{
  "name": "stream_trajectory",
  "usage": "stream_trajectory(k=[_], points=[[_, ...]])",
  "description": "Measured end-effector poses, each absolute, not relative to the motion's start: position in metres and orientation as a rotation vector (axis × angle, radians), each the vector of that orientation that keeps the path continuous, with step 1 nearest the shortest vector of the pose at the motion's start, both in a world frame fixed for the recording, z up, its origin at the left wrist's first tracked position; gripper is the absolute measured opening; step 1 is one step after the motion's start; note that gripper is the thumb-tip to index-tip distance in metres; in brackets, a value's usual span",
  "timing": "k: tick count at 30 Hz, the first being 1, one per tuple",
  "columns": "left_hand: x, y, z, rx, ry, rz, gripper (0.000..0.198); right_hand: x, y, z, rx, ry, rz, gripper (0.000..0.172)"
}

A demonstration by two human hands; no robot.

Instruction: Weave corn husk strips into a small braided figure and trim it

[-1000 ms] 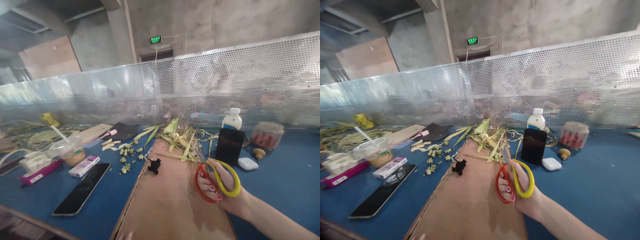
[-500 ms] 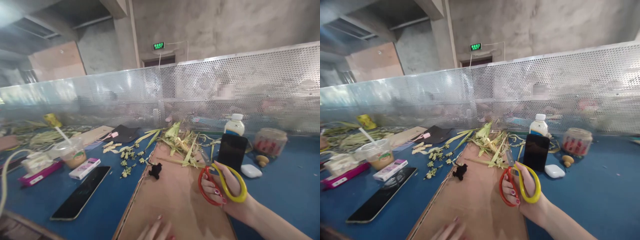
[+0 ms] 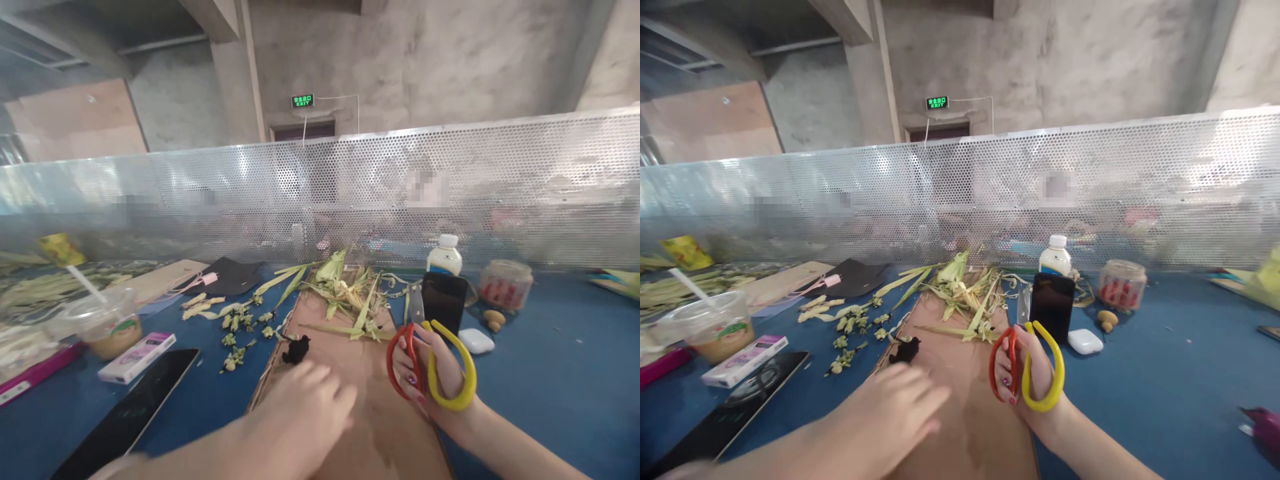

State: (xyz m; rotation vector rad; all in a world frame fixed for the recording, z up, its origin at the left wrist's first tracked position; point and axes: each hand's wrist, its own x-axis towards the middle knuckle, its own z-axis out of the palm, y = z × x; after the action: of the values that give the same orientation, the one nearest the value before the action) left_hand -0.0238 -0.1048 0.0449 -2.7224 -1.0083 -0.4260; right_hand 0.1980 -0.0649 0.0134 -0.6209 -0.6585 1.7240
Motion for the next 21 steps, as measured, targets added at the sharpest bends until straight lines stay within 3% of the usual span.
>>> stream_trajectory(k=[7,17,21], points=[[0.042,0.007,0.019,-2.695,-1.097,-0.471,0.024,0.196,-0.070,0.018,-0.738,-0.675,1.560,0.029],[0.055,0.023,0.005,-2.751,-1.169,-0.732,0.009,0.203,-0.060,0.004,-0.706,-0.644,1.371,0.030],[0.027,0.008,0.014,-2.801,-1.318,-0.946,0.012,0.201,-0.063,0.004,-0.759,-0.659,1.396,0.031]])
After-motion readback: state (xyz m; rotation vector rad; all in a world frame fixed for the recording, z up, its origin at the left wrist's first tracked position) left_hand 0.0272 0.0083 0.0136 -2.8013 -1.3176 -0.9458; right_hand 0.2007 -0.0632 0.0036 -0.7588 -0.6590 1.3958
